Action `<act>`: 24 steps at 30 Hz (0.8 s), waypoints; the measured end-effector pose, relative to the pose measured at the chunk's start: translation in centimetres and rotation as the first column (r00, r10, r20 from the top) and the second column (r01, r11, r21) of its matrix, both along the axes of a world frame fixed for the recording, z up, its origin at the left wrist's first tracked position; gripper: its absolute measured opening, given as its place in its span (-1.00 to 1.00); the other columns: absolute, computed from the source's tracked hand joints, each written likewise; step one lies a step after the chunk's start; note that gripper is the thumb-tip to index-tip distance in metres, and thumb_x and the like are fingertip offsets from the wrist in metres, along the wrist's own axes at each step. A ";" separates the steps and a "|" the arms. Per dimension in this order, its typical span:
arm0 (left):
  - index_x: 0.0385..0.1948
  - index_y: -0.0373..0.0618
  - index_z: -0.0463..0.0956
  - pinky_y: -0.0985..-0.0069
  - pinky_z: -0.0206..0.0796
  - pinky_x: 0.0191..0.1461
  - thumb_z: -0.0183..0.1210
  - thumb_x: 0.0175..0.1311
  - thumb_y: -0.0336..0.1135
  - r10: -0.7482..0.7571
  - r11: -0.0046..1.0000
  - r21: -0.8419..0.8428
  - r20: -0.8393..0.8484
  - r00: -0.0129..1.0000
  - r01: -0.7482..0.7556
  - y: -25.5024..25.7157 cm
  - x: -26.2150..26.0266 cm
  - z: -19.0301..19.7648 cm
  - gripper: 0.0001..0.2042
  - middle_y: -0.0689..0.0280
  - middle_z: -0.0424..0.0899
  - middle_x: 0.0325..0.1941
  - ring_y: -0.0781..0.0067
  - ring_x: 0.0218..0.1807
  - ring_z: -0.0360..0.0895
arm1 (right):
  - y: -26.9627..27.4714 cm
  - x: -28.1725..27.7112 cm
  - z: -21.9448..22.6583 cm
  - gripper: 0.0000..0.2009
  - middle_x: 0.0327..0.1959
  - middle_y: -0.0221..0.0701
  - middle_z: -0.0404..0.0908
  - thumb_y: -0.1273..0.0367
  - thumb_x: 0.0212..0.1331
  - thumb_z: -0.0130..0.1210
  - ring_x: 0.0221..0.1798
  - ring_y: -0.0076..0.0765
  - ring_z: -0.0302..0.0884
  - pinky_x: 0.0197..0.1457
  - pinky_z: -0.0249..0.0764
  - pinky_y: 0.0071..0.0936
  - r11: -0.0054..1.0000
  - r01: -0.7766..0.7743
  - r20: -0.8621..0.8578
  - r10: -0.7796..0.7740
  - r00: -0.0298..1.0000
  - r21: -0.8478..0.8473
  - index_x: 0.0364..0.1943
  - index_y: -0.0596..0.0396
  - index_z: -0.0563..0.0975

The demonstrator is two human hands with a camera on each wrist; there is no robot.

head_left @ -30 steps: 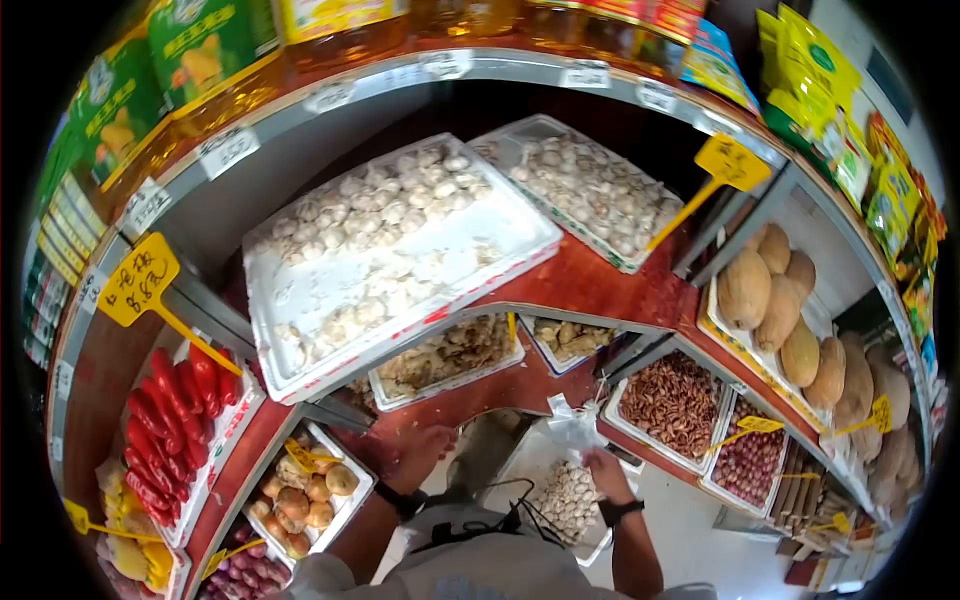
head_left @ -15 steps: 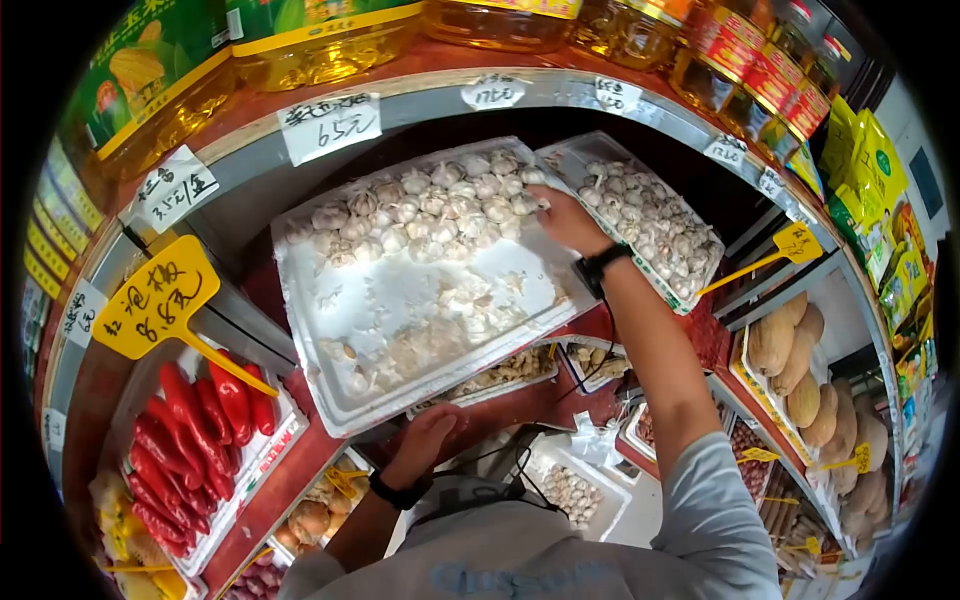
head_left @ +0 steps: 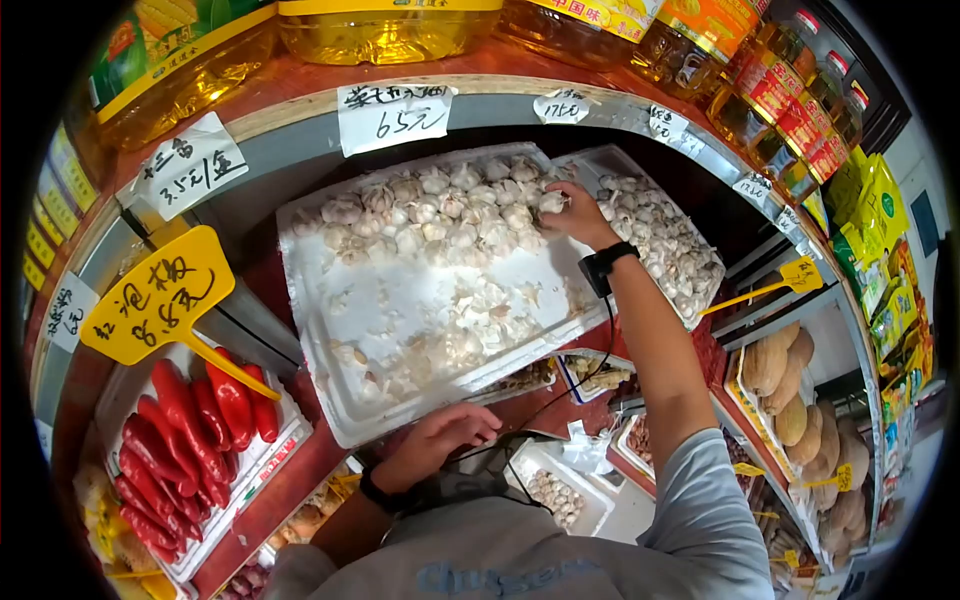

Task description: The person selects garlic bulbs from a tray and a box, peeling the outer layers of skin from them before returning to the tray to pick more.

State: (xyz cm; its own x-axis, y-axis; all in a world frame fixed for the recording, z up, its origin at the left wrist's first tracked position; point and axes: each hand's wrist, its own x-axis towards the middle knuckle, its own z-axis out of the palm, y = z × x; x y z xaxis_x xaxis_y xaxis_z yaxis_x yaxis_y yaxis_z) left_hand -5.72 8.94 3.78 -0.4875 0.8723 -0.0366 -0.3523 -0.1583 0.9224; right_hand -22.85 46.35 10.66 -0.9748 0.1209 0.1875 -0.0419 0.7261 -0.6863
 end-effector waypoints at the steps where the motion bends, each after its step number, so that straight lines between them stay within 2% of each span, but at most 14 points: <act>1: 0.03 -0.24 0.44 0.50 0.35 0.10 -0.09 0.49 -0.22 -0.005 1.000 0.001 0.005 1.000 0.005 0.5 -0.2 0.2 -0.70 0.22 0.54 0.05 0.43 0.05 0.52 | -0.1 0.5 0.4 -0.53 -0.18 -0.36 0.58 0.38 -0.02 0.33 -0.27 -0.45 0.55 -0.28 0.48 -0.50 0.880 -0.026 0.105 0.086 0.991 -0.475 0.02 0.09 0.46; 3: 0.11 -0.18 0.37 0.53 0.33 0.10 -0.11 0.50 -0.18 0.019 0.980 0.182 0.314 0.949 -0.080 1.7 -0.7 0.5 -0.68 0.24 0.50 0.10 0.42 0.06 0.52 | -2.5 3.3 3.2 -0.52 -0.15 -0.45 0.56 0.32 0.07 0.35 -0.35 -0.64 0.48 -0.35 0.43 -0.65 0.927 0.019 0.215 0.066 0.974 -0.374 0.04 0.16 0.43; 4: 0.26 -0.10 0.22 0.43 0.32 0.11 -0.09 0.48 -0.09 0.014 0.968 0.227 0.364 0.931 -0.104 2.6 -1.3 -0.2 -0.57 0.20 0.42 0.22 0.32 0.12 0.49 | -3.0 4.2 3.3 -0.55 -0.21 -0.47 0.57 0.33 0.09 0.32 -0.32 -0.62 0.52 -0.33 0.44 -0.66 0.913 -0.057 0.204 0.151 0.967 -0.404 0.05 0.10 0.43; 7: 0.28 -0.09 0.18 0.32 0.30 0.15 -0.09 0.45 0.04 0.128 0.961 0.158 0.478 0.869 -0.228 4.3 -2.2 2.8 -0.49 0.18 0.37 0.29 0.23 0.21 0.42 | -5.5 7.6 4.1 -0.54 -0.19 -0.51 0.56 0.39 0.07 0.30 -0.26 -0.60 0.57 -0.28 0.48 -0.64 0.764 -0.184 0.223 0.394 0.892 -0.618 0.07 0.02 0.41; 9: 0.31 0.00 0.13 0.25 0.27 0.19 -0.07 0.41 0.12 0.138 0.957 0.154 0.506 0.852 -0.246 5.1 -2.6 4.2 -0.43 0.23 0.30 0.35 0.21 0.26 0.35 | -8.0 9.9 4.7 -0.53 -0.16 -0.49 0.57 0.40 0.00 0.34 -0.22 -0.54 0.59 -0.25 0.52 -0.57 0.772 -0.292 0.221 0.482 0.848 -0.565 0.05 0.02 0.44; 11: 0.30 0.07 0.18 0.26 0.28 0.17 -0.08 0.42 0.10 0.079 0.907 0.291 0.592 0.802 -0.304 5.8 -3.1 4.6 -0.48 0.28 0.33 0.33 0.24 0.24 0.37 | -10.7 11.6 3.3 -0.51 -0.14 -0.47 0.60 0.40 -0.09 0.40 -0.22 -0.52 0.60 -0.26 0.53 -0.53 0.734 -0.566 0.047 0.625 0.779 -0.375 0.02 0.03 0.50; 12: 0.24 0.10 0.26 0.34 0.32 0.11 -0.03 0.42 0.04 -0.017 0.894 0.363 0.611 0.791 -0.262 6.0 -3.7 4.1 -0.55 0.32 0.37 0.30 0.26 0.23 0.37 | -12.4 12.7 4.6 -0.53 -0.17 -0.46 0.64 0.39 -0.14 0.43 -0.25 -0.53 0.60 -0.21 0.51 -0.55 0.763 -0.637 0.024 0.643 0.766 -0.112 -0.04 0.05 0.56; 13: 0.24 0.10 0.26 0.34 0.32 0.11 -0.03 0.42 0.04 -0.022 0.897 0.362 0.613 0.790 -0.256 6.2 -3.7 3.7 -0.55 0.32 0.37 0.30 0.26 0.23 0.37 | -13.9 13.5 6.8 -0.57 -0.23 -0.47 0.67 0.37 -0.12 0.42 -0.26 -0.58 0.58 -0.17 0.47 -0.59 0.797 -0.603 0.253 0.583 0.772 0.004 -0.07 0.05 0.59; 15: 0.17 0.08 0.34 0.45 0.35 0.01 0.03 0.40 -0.03 0.068 0.896 0.300 0.638 0.767 -0.329 6.4 -3.7 3.2 -0.62 0.34 0.43 0.19 0.31 0.20 0.39 | -13.6 12.3 6.8 -0.67 -0.29 -0.48 0.67 0.32 -0.01 0.37 -0.29 -0.59 0.56 -0.18 0.47 -0.58 0.847 -0.433 0.266 0.514 0.816 -0.309 -0.12 0.08 0.60; 16: 0.17 0.08 0.34 0.45 0.35 0.01 0.03 0.40 -0.03 0.065 0.898 0.298 0.638 0.767 -0.324 6.3 -3.6 2.6 -0.62 0.34 0.43 0.19 0.31 0.20 0.39 | -11.4 9.5 3.9 -0.75 -0.35 -0.48 0.66 0.31 0.11 0.28 -0.33 -0.62 0.54 -0.30 0.46 -0.58 0.841 -0.521 -0.040 0.522 0.852 -0.144 -0.16 0.09 0.61; 17: 0.07 0.06 0.37 0.46 0.36 -0.02 0.03 0.40 -0.08 0.044 0.904 0.281 0.689 0.723 -0.323 6.3 -3.5 2.0 -0.69 0.35 0.46 0.06 0.34 0.10 0.42 | -10.4 7.8 4.1 -0.82 -0.36 -0.48 0.66 0.33 0.20 0.19 -0.35 -0.64 0.52 -0.35 0.46 -0.56 0.905 -0.402 -0.100 0.391 0.915 -0.138 -0.19 0.10 0.61; 19: -0.12 0.02 0.43 0.49 0.37 -0.09 0.03 0.39 -0.18 0.007 0.912 0.251 0.781 0.625 -0.325 5.9 -3.3 1.1 -0.83 0.37 0.50 -0.20 0.39 -0.08 0.48 | -7.3 3.4 3.8 -0.82 -0.27 -0.20 0.70 0.37 0.21 0.07 -0.24 -0.25 0.66 -0.16 0.53 -0.39 0.998 -0.009 0.000 0.009 1.000 0.063 -0.22 0.13 0.64; 21: -0.22 -0.02 0.43 0.45 0.38 -0.09 0.02 0.37 -0.22 -0.019 0.902 0.264 0.813 0.582 -0.340 5.6 -2.9 1.5 -0.87 0.36 0.50 -0.27 0.38 -0.15 0.48 | -4.1 0.2 0.5 -0.76 -0.27 -0.12 0.68 0.35 0.15 0.08 -0.15 -0.07 0.65 -0.08 0.54 -0.29 0.979 0.023 -0.095 -0.004 0.995 0.202 -0.12 0.08 0.62; 24: -0.20 -0.02 0.45 0.38 0.36 -0.08 0.03 0.32 -0.22 0.035 0.915 0.232 0.770 0.638 -0.330 5.3 -2.7 1.7 -0.85 0.36 0.50 -0.26 0.40 -0.17 0.48 | -3.6 -1.8 -1.1 -0.47 -0.22 -0.10 0.67 0.21 -0.04 0.17 -0.07 0.00 0.61 0.05 0.51 -0.21 0.929 -0.058 0.180 -0.009 0.984 0.364 0.11 0.06 0.49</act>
